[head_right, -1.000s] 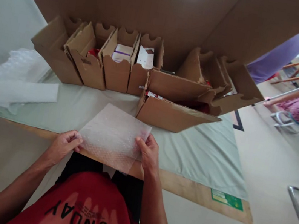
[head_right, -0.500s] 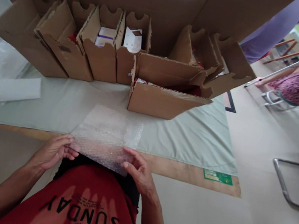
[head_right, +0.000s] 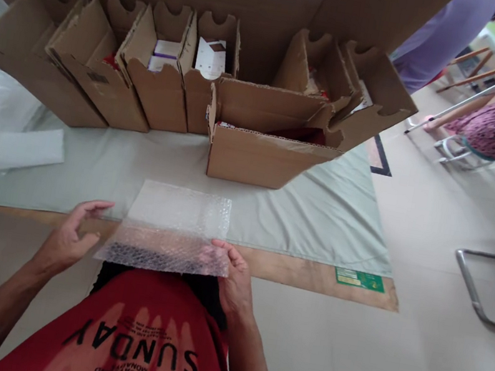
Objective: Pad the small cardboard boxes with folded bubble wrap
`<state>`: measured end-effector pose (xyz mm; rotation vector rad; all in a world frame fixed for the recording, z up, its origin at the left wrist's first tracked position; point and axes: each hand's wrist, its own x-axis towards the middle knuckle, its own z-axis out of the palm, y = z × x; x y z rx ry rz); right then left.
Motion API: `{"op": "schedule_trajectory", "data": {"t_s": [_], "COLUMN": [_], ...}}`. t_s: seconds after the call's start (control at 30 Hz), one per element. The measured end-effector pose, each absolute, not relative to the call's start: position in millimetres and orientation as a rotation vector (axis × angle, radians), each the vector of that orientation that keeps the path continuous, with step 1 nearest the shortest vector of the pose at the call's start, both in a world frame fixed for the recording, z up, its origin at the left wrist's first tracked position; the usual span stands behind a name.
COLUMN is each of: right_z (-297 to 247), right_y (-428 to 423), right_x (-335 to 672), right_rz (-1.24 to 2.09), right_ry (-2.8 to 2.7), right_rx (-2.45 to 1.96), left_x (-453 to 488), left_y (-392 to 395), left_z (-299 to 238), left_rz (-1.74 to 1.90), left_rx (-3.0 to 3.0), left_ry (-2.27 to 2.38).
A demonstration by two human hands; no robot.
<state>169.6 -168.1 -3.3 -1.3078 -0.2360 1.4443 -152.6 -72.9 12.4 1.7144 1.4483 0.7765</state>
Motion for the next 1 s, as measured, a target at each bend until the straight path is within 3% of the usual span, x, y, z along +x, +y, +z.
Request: {"op": "schedule_trajectory", "data": {"t_s": [0.13, 0.3, 0.4, 0.63, 1.0], "right_z": [2, 4, 8, 3, -26], "right_y": [-165, -172, -175, -149, -131], "right_x": [166, 171, 181, 200, 193], "right_rz": [1.362, 1.279, 1.169, 0.509, 0.273], "right_ry": [-0.151, -0.322, -0.633, -1.195, -1.374], "right_rx": [-1.304, -1.416, -1.618, -1.891, -2.193], "left_x": [-144, -126, -115, -92, -83], "left_y": [-67, -59, -53, -44, -53], "left_z": [4, 0, -4, -12, -27], "left_rz": [0.663, 0.661, 0.684, 0.672, 0.799], "left_rx": [2.295, 2.34, 2.206, 2.039, 2.316], "left_ry": [1.133, 0.953, 1.056, 1.469, 1.658]}}
